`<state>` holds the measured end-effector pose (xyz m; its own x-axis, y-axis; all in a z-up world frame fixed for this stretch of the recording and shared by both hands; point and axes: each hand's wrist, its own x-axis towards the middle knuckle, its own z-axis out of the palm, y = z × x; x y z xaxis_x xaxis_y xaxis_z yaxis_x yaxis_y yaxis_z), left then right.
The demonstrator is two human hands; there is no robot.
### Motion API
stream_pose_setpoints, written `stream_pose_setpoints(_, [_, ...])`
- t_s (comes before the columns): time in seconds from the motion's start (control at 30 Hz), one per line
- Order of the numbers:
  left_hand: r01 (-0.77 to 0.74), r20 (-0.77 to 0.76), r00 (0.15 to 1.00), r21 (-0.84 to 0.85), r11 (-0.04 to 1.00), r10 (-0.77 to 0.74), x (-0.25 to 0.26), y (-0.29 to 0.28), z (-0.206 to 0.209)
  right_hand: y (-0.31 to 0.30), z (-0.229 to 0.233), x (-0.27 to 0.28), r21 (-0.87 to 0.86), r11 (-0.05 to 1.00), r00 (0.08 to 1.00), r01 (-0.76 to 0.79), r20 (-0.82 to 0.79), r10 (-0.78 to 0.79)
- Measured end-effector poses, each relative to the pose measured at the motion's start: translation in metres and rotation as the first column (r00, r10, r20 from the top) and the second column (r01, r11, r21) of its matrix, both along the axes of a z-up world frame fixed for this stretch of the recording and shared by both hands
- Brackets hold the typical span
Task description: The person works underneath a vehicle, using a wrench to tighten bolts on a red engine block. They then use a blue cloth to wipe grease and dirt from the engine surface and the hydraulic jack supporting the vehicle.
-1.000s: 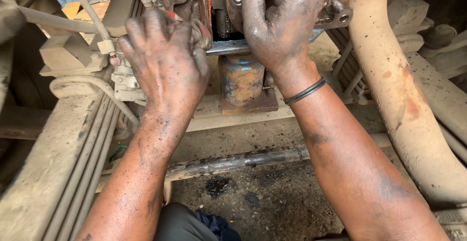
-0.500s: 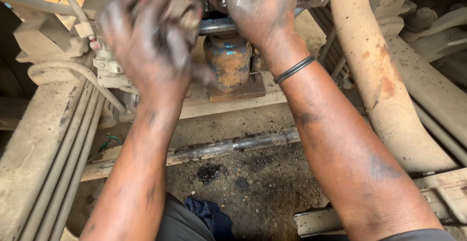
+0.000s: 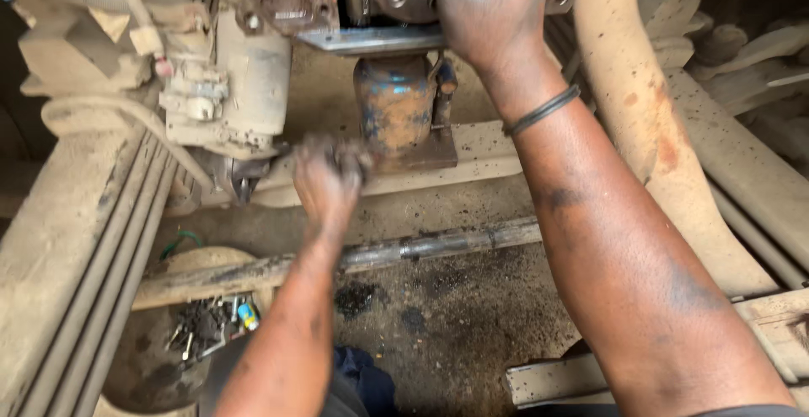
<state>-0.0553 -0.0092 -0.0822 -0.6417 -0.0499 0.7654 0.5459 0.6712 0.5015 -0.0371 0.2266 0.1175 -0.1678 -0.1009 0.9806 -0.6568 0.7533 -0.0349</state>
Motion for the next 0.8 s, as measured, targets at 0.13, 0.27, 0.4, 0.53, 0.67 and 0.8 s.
stream_pose_setpoints(0.13, [0.036,0.193,0.98,0.022,0.999,-0.04,0.021,0.009,0.007,0.016,-0.003,0.033,-0.072,0.971,0.965,-0.229,0.112,0.236])
stream_pose_setpoints(0.27, [0.009,0.426,0.803,0.69,0.723,-0.417,0.005,0.01,-0.002,-0.003,0.001,0.068,-0.23,0.947,0.973,-0.226,-0.008,0.23])
stream_pose_setpoints(0.4, [0.131,0.026,0.73,0.976,0.176,-0.683,-0.023,-0.002,-0.016,-0.032,-0.046,0.103,-0.366,0.868,0.916,-0.337,0.087,0.392])
stream_pose_setpoints(0.53, [0.047,0.043,0.5,0.996,0.076,-0.865,0.0,-0.002,0.007,-0.072,-0.101,0.104,-0.38,0.921,0.727,-0.083,0.609,0.317])
stream_pose_setpoints(0.67, [0.387,-0.033,0.192,0.921,0.045,-0.981,0.017,0.027,0.01,-0.095,-0.143,0.095,-0.153,0.972,0.853,-0.178,0.468,0.23])
stream_pose_setpoints(0.8, [0.197,-0.084,0.191,0.979,-0.045,-0.978,0.012,0.035,-0.008,-0.103,-0.174,0.115,-0.058,0.99,0.789,-0.13,0.598,0.139])
